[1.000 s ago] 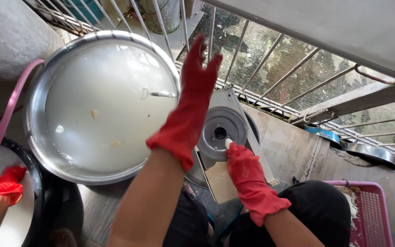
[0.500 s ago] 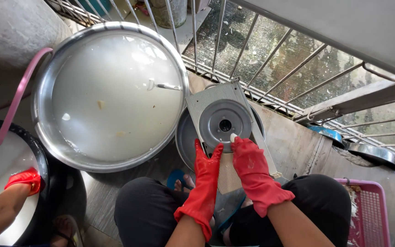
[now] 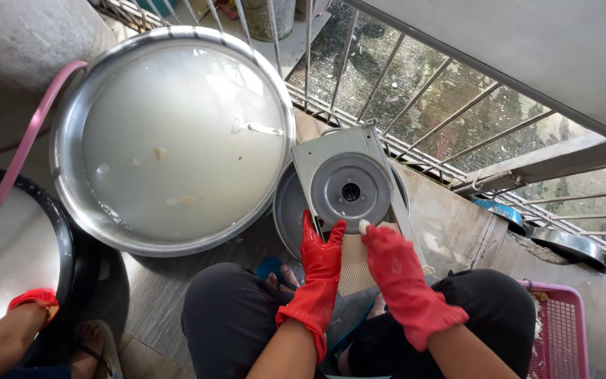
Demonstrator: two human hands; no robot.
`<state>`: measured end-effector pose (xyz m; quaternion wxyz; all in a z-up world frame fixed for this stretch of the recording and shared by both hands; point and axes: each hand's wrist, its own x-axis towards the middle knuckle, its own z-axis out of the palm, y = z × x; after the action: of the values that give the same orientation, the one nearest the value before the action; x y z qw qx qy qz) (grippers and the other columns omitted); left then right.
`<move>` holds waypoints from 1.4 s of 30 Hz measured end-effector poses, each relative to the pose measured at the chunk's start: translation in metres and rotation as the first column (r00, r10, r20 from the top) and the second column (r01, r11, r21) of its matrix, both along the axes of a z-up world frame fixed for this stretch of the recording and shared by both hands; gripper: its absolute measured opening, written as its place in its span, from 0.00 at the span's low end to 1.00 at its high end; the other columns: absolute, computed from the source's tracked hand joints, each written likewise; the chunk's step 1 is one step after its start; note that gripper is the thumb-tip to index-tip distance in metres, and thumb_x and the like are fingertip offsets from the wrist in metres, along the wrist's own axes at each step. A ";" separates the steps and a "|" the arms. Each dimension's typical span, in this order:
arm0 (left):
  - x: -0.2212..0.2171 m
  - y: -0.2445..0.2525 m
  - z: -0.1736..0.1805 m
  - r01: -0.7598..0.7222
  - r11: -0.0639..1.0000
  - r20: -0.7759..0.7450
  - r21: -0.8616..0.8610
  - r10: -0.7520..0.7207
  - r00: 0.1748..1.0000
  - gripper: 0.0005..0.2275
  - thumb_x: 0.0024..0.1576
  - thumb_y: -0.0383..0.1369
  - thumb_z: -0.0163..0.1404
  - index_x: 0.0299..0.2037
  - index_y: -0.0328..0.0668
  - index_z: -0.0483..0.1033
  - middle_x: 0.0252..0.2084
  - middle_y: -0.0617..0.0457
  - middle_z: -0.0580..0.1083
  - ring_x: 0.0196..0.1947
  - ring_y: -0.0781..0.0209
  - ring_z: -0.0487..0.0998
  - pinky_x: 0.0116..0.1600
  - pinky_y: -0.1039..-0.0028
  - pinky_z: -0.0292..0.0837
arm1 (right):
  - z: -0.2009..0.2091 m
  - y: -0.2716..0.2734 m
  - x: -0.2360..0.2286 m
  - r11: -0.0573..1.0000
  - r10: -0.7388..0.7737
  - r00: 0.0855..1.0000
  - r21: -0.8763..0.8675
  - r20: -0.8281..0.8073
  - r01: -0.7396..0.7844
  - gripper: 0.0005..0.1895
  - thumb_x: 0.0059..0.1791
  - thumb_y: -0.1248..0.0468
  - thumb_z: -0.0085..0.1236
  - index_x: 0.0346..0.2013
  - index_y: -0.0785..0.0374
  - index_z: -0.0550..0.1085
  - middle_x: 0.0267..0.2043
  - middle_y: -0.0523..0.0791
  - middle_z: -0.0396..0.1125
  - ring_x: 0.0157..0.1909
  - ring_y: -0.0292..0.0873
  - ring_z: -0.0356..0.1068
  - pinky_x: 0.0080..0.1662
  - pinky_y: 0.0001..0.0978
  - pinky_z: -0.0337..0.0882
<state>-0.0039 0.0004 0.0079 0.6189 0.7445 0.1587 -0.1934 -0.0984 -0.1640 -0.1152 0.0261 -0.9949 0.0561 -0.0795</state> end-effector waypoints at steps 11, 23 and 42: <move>0.001 0.002 -0.005 0.026 0.999 0.001 0.024 -0.026 1.000 0.45 0.52 0.57 0.58 0.74 0.43 0.49 0.68 0.34 0.64 0.69 0.34 0.62 0.71 0.47 0.56 | 0.018 0.008 0.001 0.998 -0.009 0.999 0.055 -0.039 0.011 0.11 0.54 0.52 0.49 0.50 0.44 0.73 0.43 0.42 0.70 0.39 0.44 0.71 0.42 0.43 0.71; 0.004 -0.002 -0.007 0.006 0.999 -0.004 0.032 -0.005 1.000 0.44 0.52 0.56 0.59 0.74 0.43 0.51 0.67 0.34 0.66 0.68 0.36 0.63 0.71 0.48 0.58 | 0.037 -0.001 0.012 0.990 -0.008 1.000 0.143 0.020 0.005 0.09 0.56 0.59 0.47 0.48 0.49 0.74 0.39 0.47 0.69 0.35 0.49 0.70 0.39 0.48 0.72; 0.000 0.000 -0.026 -0.034 0.999 -0.003 0.027 0.034 0.999 0.46 0.49 0.59 0.60 0.73 0.45 0.53 0.66 0.34 0.67 0.67 0.37 0.66 0.70 0.53 0.62 | 0.036 -0.006 0.033 0.995 -0.052 0.999 0.087 -0.014 0.053 0.10 0.55 0.46 0.46 0.44 0.39 0.73 0.38 0.38 0.70 0.39 0.46 0.73 0.39 0.44 0.74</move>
<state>-0.0039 0.0007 -0.0178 0.6119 0.7496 0.1748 -0.1820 -0.0651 -0.1704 -0.0788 0.0672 -0.9915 0.0856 -0.0718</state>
